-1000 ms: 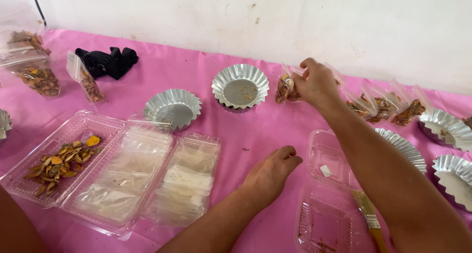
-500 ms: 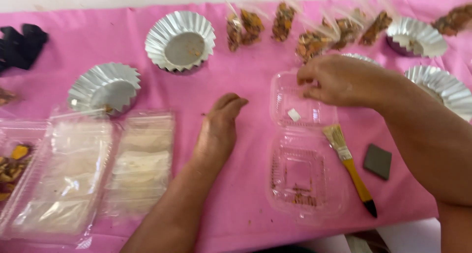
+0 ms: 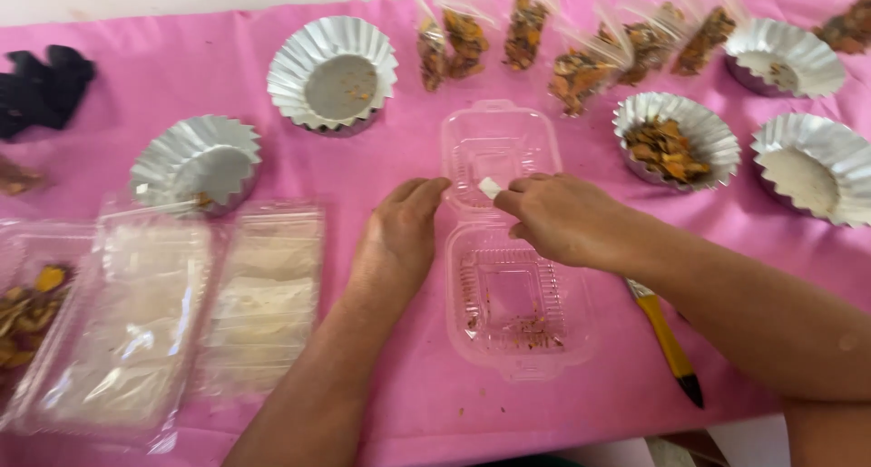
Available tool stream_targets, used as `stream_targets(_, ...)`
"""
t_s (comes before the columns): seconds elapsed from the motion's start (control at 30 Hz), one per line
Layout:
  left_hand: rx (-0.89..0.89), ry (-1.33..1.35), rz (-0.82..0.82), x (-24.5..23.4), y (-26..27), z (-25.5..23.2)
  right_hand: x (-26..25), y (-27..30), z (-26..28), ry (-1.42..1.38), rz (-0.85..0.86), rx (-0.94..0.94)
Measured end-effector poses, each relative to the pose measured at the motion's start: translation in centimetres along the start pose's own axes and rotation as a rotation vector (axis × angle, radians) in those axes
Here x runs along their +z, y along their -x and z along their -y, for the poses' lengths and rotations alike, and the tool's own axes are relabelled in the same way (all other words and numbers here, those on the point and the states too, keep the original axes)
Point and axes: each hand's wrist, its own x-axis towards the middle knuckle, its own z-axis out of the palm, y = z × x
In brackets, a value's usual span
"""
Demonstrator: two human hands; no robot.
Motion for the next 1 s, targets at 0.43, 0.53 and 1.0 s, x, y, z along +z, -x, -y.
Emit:
stream_targets(0.43, 0.034, 0.214, -0.065, -0.7, -0.1, -2.5, 1.7, -1.0, -2.3, -0.036, -0.345, -0.095)
stream_targets(0.53, 0.039, 0.225, -0.121, -0.1, -0.3, -2.0, 0.0, 0.7, -0.7, -0.051, -0.613, -0.239)
stream_targets(1.0, -0.873, 1.831, 0.316, -3.5, -1.0, -6.1, -3.0, 3.4, 10.5, -0.118, -0.870, -0.910)
